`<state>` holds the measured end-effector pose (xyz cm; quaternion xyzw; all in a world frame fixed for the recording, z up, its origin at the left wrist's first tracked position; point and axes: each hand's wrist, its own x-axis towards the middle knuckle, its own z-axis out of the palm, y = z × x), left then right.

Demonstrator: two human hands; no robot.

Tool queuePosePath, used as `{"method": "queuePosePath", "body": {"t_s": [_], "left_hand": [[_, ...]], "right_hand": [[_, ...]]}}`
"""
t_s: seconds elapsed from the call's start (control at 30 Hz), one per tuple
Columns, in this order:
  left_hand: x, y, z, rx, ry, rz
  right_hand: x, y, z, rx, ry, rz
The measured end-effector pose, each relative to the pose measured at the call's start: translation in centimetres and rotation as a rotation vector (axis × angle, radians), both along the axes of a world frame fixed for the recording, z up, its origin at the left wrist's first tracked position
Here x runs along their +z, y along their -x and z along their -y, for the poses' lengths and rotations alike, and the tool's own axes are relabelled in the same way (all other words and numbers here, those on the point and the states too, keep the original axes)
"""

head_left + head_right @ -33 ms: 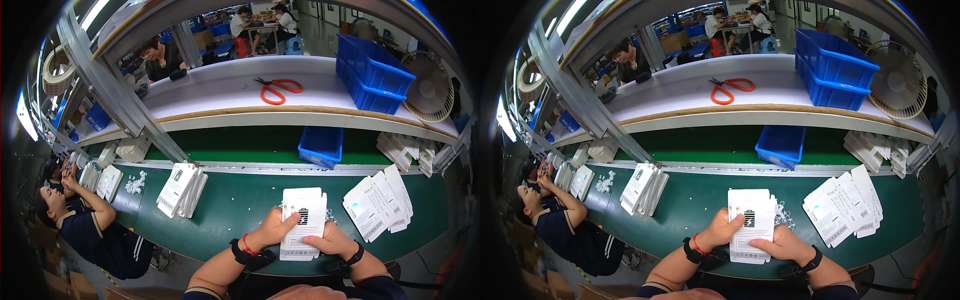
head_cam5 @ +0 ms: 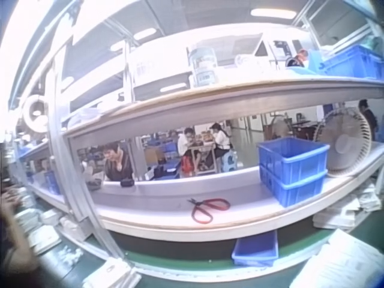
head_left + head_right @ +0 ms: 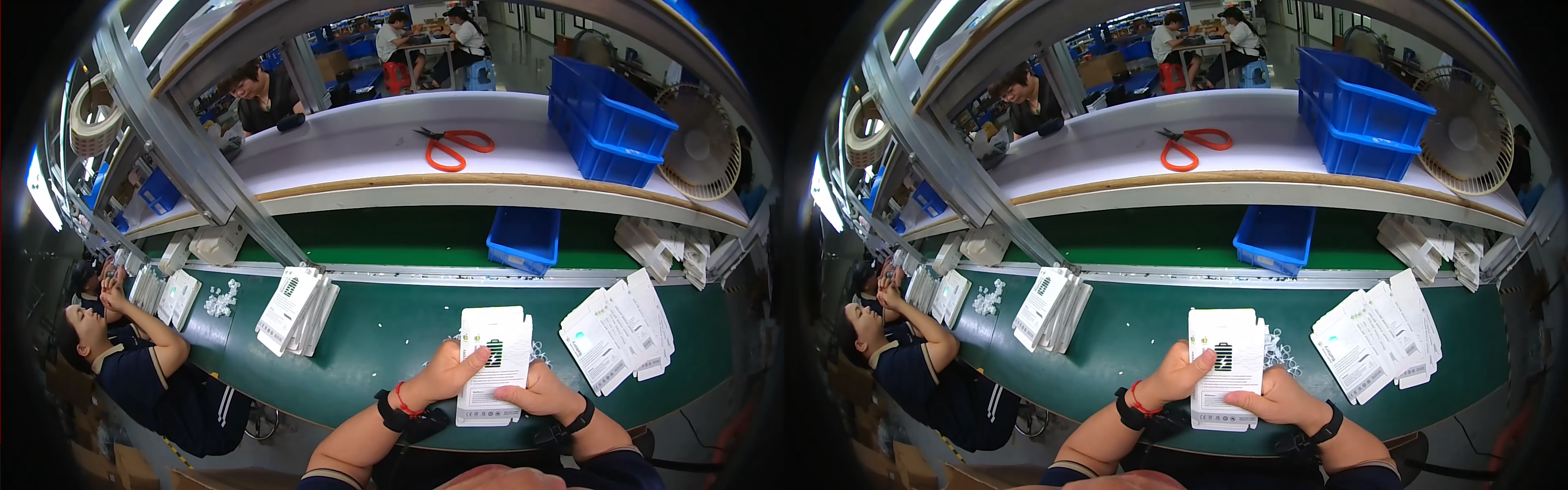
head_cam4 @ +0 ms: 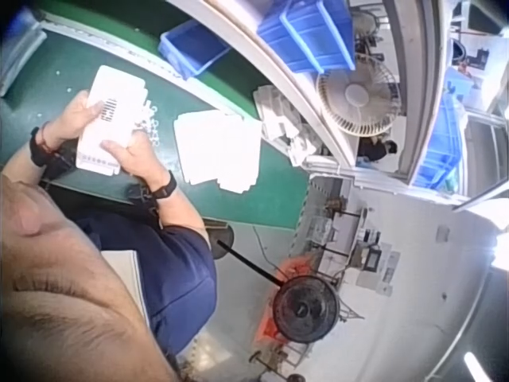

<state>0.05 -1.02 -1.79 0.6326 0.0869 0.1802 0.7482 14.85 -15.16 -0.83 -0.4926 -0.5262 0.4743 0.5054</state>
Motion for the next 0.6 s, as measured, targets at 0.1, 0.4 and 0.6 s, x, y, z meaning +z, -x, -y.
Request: {"method": "queuePosePath", "body": {"t_s": [0.1, 0.4, 0.6], "left_hand": [[0.5, -0.1, -0.3, -0.092, 0.067, -0.026], [1.7, -0.2, -0.2, -0.228, -0.142, -0.125], [1.4, -0.5, -0.4, -0.153, -0.27, -0.294]], "right_hand": [[-0.9, -0.5, 0.2, -0.013, -0.009, -0.023], [0.9, -1.6, 0.3, -0.282, 0.04, -0.009], [-0.3, -2.4, 0.2, -0.564, 0.029, -0.127]]}}
